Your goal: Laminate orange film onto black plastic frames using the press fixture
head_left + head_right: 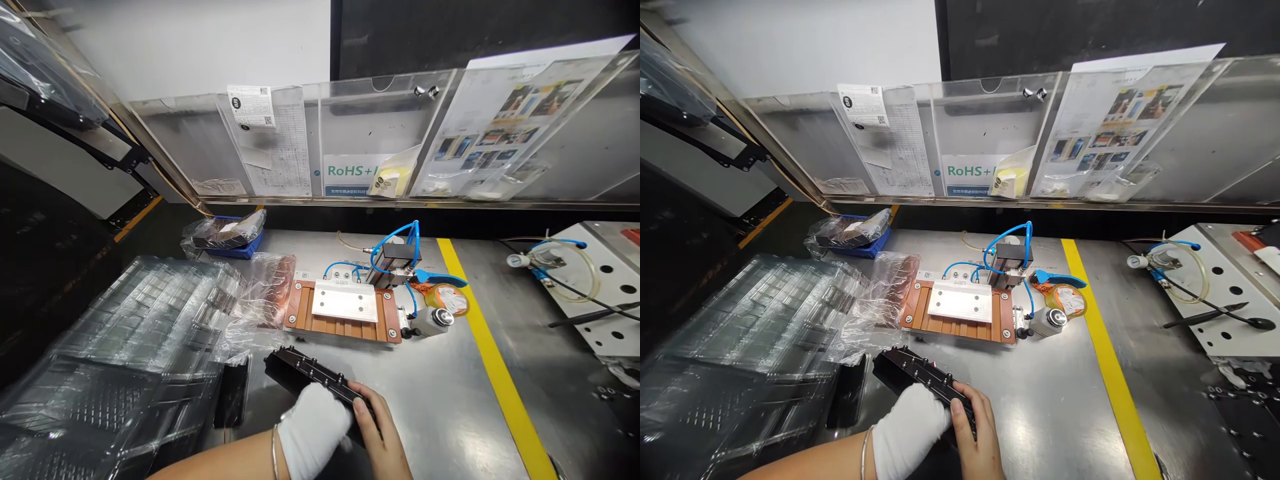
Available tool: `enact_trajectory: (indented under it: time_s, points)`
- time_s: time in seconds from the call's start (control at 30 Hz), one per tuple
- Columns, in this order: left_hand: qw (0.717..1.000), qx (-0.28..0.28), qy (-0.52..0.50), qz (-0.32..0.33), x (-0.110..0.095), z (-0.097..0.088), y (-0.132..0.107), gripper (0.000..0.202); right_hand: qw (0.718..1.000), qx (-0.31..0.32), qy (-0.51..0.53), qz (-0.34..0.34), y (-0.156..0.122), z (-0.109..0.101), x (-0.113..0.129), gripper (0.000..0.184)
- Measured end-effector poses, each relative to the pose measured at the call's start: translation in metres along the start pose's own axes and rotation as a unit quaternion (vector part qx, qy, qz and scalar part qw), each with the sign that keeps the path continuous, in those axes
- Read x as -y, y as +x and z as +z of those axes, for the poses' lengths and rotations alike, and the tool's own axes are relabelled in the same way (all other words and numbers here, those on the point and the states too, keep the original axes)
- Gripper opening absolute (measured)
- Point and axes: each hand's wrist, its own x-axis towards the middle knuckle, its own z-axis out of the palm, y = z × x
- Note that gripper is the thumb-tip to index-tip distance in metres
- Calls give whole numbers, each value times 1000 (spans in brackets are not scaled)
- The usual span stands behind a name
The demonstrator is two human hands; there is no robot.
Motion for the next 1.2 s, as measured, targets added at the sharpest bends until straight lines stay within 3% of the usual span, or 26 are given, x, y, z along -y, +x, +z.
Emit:
enact_trajectory:
  time_s: [0.13, 0.3, 0.47, 0.7, 0.9, 1.03, 1.2]
  points:
    - [1000, 7, 24, -1, -6, 5, 0, 19, 1000, 12, -6, 15, -1, 2, 3, 51]
    - [995, 39, 88, 4, 15, -25, -4, 17, 999, 11, -13, 47, -6, -6, 4, 52]
    - [991, 54, 110, -45, 35, -45, -17, 26, 998, 21, 0, 67, -8, -9, 2, 54]
    - [1000, 30, 7, 2, 17, -38, -14, 29, 996, 14, 52, 71, -14, -6, 2, 53]
    - [997, 31, -65, -22, 5, -25, -1, 30, 999, 2, 21, 47, -14, 0, -1, 53]
    - [998, 33, -56, -14, 6, -30, -6, 27, 998, 20, 27, 62, -13, -2, 3, 55]
    - [998, 16, 42, -35, 19, -46, -19, 28, 994, 29, 41, 102, -15, -7, 7, 53]
